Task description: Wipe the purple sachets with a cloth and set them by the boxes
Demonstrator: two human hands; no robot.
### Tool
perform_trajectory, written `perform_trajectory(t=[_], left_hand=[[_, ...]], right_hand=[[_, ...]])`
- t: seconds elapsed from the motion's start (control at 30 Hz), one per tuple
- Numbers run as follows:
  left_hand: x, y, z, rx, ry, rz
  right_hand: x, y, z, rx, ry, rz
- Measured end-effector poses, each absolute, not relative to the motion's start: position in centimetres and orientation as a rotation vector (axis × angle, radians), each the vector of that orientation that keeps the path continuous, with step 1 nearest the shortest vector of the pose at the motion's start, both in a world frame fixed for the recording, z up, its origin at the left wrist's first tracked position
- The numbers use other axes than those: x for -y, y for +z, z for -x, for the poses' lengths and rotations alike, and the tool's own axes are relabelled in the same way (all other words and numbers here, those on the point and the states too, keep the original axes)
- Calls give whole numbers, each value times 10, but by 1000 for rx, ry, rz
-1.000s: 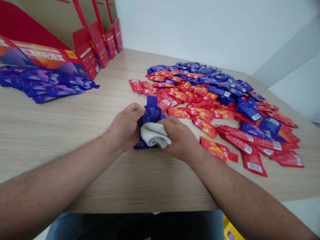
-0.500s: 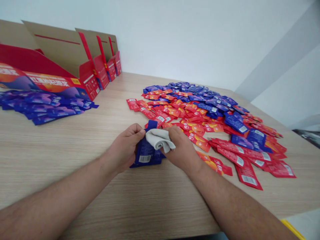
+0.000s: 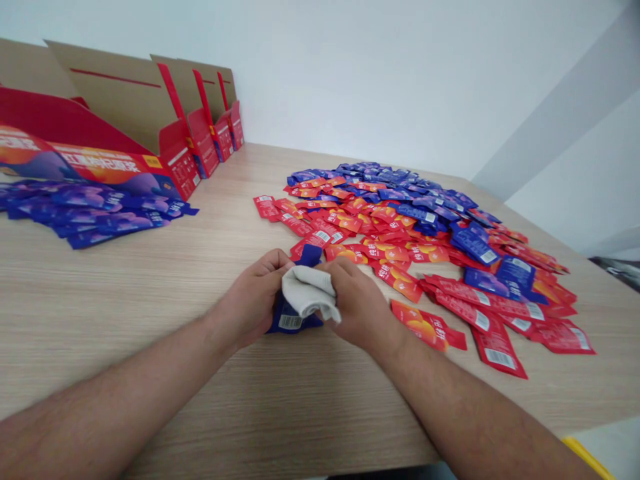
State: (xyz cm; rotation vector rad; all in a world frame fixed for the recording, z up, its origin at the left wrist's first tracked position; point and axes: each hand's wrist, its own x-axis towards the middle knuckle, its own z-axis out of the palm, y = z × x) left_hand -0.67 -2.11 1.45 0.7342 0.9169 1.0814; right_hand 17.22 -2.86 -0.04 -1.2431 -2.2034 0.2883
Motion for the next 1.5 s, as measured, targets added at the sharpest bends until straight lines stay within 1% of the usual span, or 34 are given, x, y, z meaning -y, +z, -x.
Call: perform_trajectory(t=[0.1,0.27,0.4,0.6,0.7,0.77,0.9,1.07,1.2,1.27,1.33,1.4,1.5], left_hand=[[21,14,6,-942,1087,-716],[21,16,6,-932,1086,-738],[21,16,7,-945,1120,-727],[20,16,7,-974,1108,-747],[20,17,7,-950,1158,-724],[20,17,8,-961,1166,-713],[21,18,8,-1001,1143,-727],[17,16,8,-946,1222,-701],[17,14,9,-951,1220,-721],[16,14,10,-941,1231,-706],[15,15,10,-930,1246,-676],[14,15,10,-932,1254,-653],[12,14,11,-955,1258,-644]], right_hand=[[28,-1,-173,2078,189,1325],[28,-2,-172,2232,315,1206],[27,-4,-171,2095,202,1326],[33,-1,-167,2390,351,1182],[33,-1,-167,2241,257,1295],[33,-1,-166,2243,244,1287],[36,0,-163,2541,362,1130],[36,-1,-163,2318,233,1306],[38,-2,-161,2578,354,1096],[38,-1,-162,2558,353,1137],[37,-1,-163,2403,293,1260],[36,-1,-164,2343,270,1289],[36,-1,-162,2557,362,1127]])
